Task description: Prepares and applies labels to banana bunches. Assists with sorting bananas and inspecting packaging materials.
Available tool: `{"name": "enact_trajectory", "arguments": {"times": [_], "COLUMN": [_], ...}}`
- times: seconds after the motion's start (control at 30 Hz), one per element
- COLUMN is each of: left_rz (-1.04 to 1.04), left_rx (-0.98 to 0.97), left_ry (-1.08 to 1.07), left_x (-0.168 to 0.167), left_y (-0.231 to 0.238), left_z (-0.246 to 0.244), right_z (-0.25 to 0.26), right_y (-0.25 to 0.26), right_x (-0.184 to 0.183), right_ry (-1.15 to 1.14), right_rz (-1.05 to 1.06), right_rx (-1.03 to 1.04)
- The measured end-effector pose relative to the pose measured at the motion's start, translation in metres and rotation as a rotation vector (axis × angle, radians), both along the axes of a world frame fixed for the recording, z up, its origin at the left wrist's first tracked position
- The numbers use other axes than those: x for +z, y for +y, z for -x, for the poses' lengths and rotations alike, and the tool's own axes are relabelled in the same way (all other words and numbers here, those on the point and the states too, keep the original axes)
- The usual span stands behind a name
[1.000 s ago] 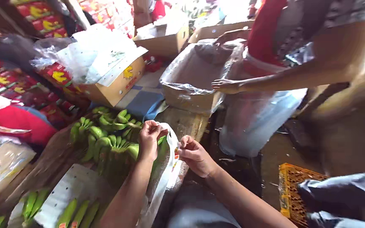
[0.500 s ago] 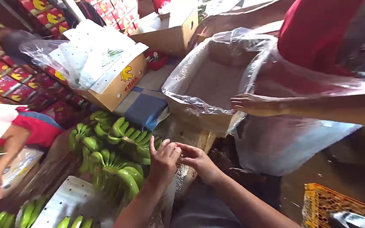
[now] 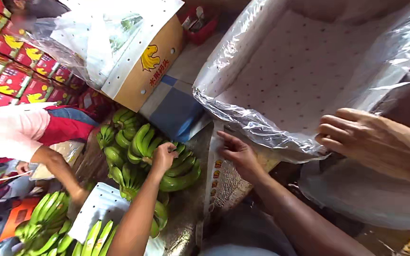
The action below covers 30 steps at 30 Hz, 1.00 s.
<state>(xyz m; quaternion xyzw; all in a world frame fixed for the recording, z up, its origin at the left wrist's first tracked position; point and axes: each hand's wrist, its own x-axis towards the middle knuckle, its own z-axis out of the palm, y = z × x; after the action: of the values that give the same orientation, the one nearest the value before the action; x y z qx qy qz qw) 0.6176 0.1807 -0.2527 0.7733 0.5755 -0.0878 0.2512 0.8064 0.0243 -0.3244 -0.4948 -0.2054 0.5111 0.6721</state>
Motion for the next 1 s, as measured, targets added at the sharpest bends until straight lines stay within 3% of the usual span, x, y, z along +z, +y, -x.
{"name": "enact_trajectory", "arguments": {"times": [0.2, 0.27, 0.3, 0.37, 0.4, 0.5, 0.57, 0.6, 0.67, 0.7, 0.73, 0.83, 0.87, 1.0], "left_rz": [0.193, 0.215, 0.211, 0.199, 0.193, 0.207, 0.213, 0.197, 0.136, 0.086, 0.038, -0.015, -0.023, -0.24], "left_rx": [0.121, 0.146, 0.153, 0.154, 0.144, 0.05, -0.017, -0.041, -0.087, -0.113, -0.14, -0.293, -0.378, -0.614], "left_ry": [0.353, 0.394, 0.419, 0.484, 0.522, 0.705, 0.821, 0.852, 0.772, 0.623, 0.407, -0.179, -0.24, -0.137], "left_x": [-0.041, -0.045, -0.045, -0.043, -0.042, -0.036, -0.031, -0.029, -0.024, -0.02, -0.015, -0.009, -0.009, -0.015], "left_y": [0.017, 0.016, 0.015, 0.013, 0.011, 0.003, -0.005, -0.006, -0.003, 0.0, 0.001, -0.015, -0.023, -0.04], "left_z": [-0.013, -0.013, -0.013, -0.013, -0.014, -0.026, -0.036, -0.039, -0.04, -0.037, -0.034, -0.03, -0.032, -0.034], "right_z": [0.009, 0.005, -0.009, -0.054, -0.062, -0.065, -0.063, -0.055, -0.013, 0.001, 0.006, 0.007, 0.007, 0.012], "right_y": [0.017, 0.011, 0.002, -0.001, 0.001, 0.001, 0.007, 0.012, 0.027, 0.041, 0.05, 0.057, 0.056, 0.054], "right_x": [-0.02, -0.004, 0.035, 0.156, 0.184, 0.2, 0.19, 0.163, 0.037, -0.007, -0.026, -0.027, -0.025, -0.021], "right_ry": [-0.21, -0.339, -0.385, -0.293, -0.285, -0.313, -0.277, -0.237, -0.163, -0.04, 0.062, 0.18, 0.193, 0.242], "right_rz": [0.098, 0.054, 0.078, 0.403, 0.482, 0.494, 0.489, 0.437, 0.105, 0.069, 0.119, 0.231, 0.226, 0.19], "right_rx": [0.303, 0.314, 0.376, 0.771, 0.844, 0.856, 0.848, 0.781, 0.441, 0.376, 0.369, 0.372, 0.367, 0.357]}}
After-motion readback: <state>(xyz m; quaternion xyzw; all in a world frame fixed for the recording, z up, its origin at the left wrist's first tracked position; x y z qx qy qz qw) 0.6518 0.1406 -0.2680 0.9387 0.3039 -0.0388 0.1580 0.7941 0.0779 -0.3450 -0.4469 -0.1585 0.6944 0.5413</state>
